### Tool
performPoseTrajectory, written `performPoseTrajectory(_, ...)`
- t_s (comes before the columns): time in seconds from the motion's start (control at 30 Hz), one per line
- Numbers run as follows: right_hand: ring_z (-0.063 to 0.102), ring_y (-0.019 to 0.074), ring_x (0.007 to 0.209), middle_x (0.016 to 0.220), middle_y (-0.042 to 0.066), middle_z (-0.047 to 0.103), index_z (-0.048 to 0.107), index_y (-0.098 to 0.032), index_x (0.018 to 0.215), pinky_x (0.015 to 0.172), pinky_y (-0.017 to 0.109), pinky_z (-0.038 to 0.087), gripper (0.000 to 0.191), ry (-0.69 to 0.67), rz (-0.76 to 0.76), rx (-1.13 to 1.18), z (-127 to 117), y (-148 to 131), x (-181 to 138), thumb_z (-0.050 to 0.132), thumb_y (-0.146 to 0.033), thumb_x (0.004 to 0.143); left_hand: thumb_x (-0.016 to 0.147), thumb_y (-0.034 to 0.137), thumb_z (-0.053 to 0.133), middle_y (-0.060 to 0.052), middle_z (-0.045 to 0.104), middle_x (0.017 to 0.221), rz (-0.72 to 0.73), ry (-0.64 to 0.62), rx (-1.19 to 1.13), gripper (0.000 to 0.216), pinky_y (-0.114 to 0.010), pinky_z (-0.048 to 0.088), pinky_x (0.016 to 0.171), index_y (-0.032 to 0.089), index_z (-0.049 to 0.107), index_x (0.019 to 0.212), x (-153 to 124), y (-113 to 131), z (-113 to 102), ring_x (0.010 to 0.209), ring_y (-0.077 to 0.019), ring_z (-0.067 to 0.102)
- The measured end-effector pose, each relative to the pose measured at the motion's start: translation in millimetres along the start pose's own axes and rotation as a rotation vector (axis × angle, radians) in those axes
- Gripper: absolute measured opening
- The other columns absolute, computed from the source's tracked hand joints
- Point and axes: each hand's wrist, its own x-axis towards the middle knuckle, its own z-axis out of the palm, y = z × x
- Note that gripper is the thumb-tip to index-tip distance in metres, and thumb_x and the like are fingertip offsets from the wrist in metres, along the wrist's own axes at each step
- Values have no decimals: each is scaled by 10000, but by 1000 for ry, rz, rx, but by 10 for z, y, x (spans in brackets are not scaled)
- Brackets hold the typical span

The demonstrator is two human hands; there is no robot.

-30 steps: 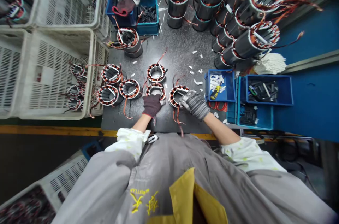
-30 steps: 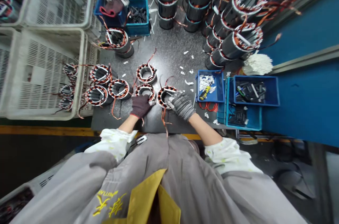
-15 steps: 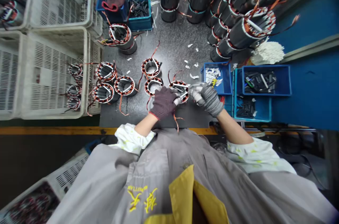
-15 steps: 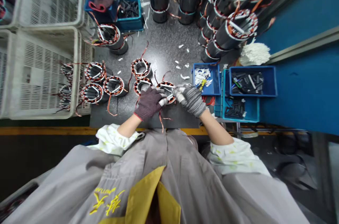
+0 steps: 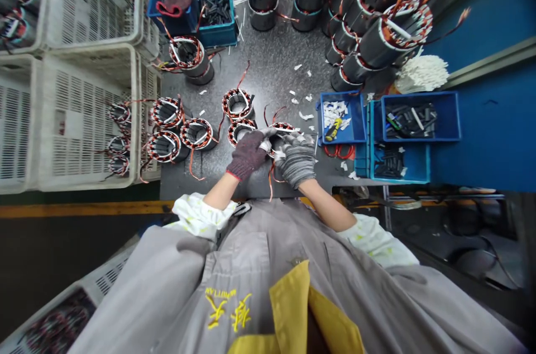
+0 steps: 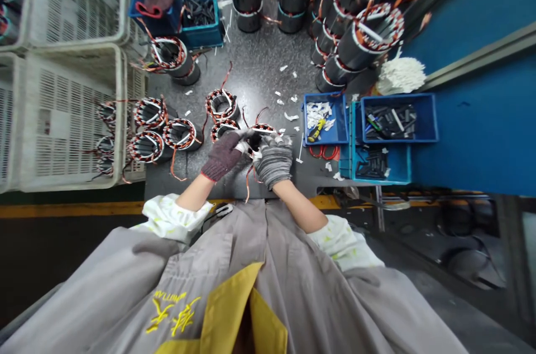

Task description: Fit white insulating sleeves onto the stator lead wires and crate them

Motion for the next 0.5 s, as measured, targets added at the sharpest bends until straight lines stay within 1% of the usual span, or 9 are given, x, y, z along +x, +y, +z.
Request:
performPoseTrajectory(0.07, 710, 393, 1227, 1263, 198, 812, 830, -156, 1080, 1182, 577, 499, 285, 0, 31, 69, -3, 42, 79, 712, -340, 897, 1044, 333, 547, -109, 788, 1360, -81, 34, -74, 448, -461, 557, 1137, 218, 703, 1448, -99, 30, -32, 1279, -300, 714)
performPoseTrajectory(0.1, 738, 367, 1137, 1168, 185, 828, 826, -165, 1026, 1109, 533, 550, 263, -1, 57, 147, -13, 97, 114, 669, -358, 939, 1044, 353, 571, -102, 799, 1334, -111, 32, -97, 431, -454, 572, 1116, 224, 706, 1432, -144, 50, -51, 1259, -302, 727)
performPoseTrajectory(0.17, 756, 310, 969, 1026, 153, 829, 813, -181, 991, 956, 457, 604, 354, 16, 116, 329, -57, 247, 163, 520, -374, 1040, 1035, 376, 619, -81, 819, 1278, -164, 12, -127, 392, -428, 596, 1070, 240, 719, 1389, -210, 81, -85, 1208, -294, 750)
performPoseTrajectory(0.2, 751, 296, 938, 1009, 144, 827, 811, -181, 1015, 919, 440, 606, 397, 34, 122, 387, -95, 324, 175, 465, -370, 1067, 1030, 376, 633, -73, 825, 1260, -190, 10, -140, 374, -415, 603, 1054, 241, 726, 1366, -228, 86, -95, 1189, -288, 757)
performPoseTrajectory(0.23, 746, 298, 960, 1038, 145, 828, 812, -178, 1057, 925, 441, 601, 409, 48, 94, 396, -144, 389, 182, 451, -369, 1075, 1028, 368, 636, -70, 826, 1262, -213, 16, -154, 360, -405, 604, 1052, 239, 729, 1351, -236, 83, -97, 1187, -281, 758)
performPoseTrajectory(0.3, 714, 334, 1126, 1203, 166, 817, 815, -173, 1159, 1037, 485, 555, 377, 28, -62, 267, -263, 458, 196, 522, -390, 1063, 1035, 345, 619, -73, 807, 1336, -247, 56, -188, 351, -399, 589, 1098, 233, 721, 1351, -220, 55, -79, 1247, -270, 742)
performPoseTrajectory(0.37, 646, 382, 1263, 1357, 189, 771, 808, -176, 1248, 1116, 536, 486, 389, -80, -246, 43, -383, 433, 231, 624, -446, 1036, 1036, 339, 611, -81, 767, 1434, -272, 91, -201, 374, -411, 558, 1163, 230, 697, 1384, -175, 18, -35, 1330, -269, 708)
performPoseTrajectory(0.43, 623, 411, 1269, 1367, 208, 760, 812, -174, 1248, 1093, 552, 471, 415, -221, -351, -143, -458, 351, 286, 666, -492, 1025, 1019, 353, 643, -105, 745, 1465, -304, 73, -176, 426, -441, 540, 1189, 216, 666, 1422, -125, -7, 24, 1360, -291, 695)
performPoseTrajectory(0.5, 637, 416, 1221, 1297, 224, 779, 831, -161, 1165, 1045, 544, 482, 372, -307, -405, -220, -452, 269, 316, 652, -462, 1039, 998, 369, 683, -126, 752, 1439, -339, 29, -135, 461, -469, 545, 1173, 206, 652, 1429, -94, -11, 85, 1341, -318, 704)
